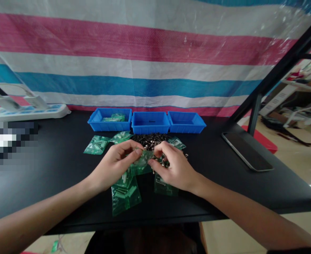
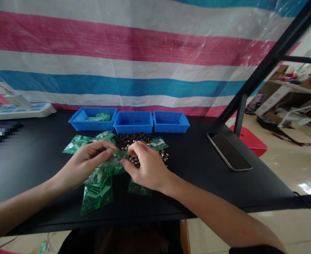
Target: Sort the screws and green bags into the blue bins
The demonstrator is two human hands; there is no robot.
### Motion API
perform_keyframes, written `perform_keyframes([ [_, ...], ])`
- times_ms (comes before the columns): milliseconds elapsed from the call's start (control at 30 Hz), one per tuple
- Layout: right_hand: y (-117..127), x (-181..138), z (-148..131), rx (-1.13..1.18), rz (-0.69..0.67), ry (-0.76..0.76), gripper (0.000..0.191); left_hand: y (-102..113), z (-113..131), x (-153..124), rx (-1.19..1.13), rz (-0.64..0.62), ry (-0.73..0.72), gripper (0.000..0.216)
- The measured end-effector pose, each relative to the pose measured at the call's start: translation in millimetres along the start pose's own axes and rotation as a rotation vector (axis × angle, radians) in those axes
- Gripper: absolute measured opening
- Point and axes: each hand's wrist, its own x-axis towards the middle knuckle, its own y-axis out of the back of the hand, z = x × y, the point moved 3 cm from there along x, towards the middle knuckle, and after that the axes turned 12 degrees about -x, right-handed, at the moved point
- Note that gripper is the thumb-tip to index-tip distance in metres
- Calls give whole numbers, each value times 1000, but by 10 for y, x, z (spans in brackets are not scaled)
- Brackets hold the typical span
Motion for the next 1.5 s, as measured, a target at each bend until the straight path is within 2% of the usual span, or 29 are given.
perform_keyframes([
  [100, -43, 6, 27, 211, -37, -135, 22, -13, 34, -25, 56, -3, -44, 20],
  [233, -45, 8, -16, 337, -33, -140, 5, -51, 37, -42, 86, -31, -40, 21],
  [433, 12, 3, -73, 332, -30, -159, 2, -99, 12, -57, 120, -118, -5, 22],
  [667, 34, 2, -110, 229, -9, -78, 4, -104, 26, -40, 163, -140, -58, 16],
  [800, 13, -2, -99, 242, -36, -94, 1, -105, 31, -45, 191, -133, -62, 15],
  [967, -53, -23, -58, 293, -114, -134, 31, -33, 34, -19, 140, -22, -78, 14],
  [1067, -79, -43, -48, 240, -92, -135, 53, -6, 13, 4, 25, 56, -45, 15],
  [1167, -86, -55, -58, 169, -66, -119, 66, -52, -13, -12, -44, 40, -8, 16],
  [1233, -88, -54, -67, 115, -71, -96, 67, -102, -27, -45, -36, 3, 4, 16],
  [1333, -90, -47, -76, 48, -94, -33, 55, -152, -44, -91, 18, -56, 15, 13],
  [1400, -91, -43, -73, 27, -104, 1, 49, -146, -47, -96, 91, -59, 3, 12],
  [1500, -79, -38, -57, 18, -90, 23, 54, -95, -33, -67, 218, -27, -51, 12],
])
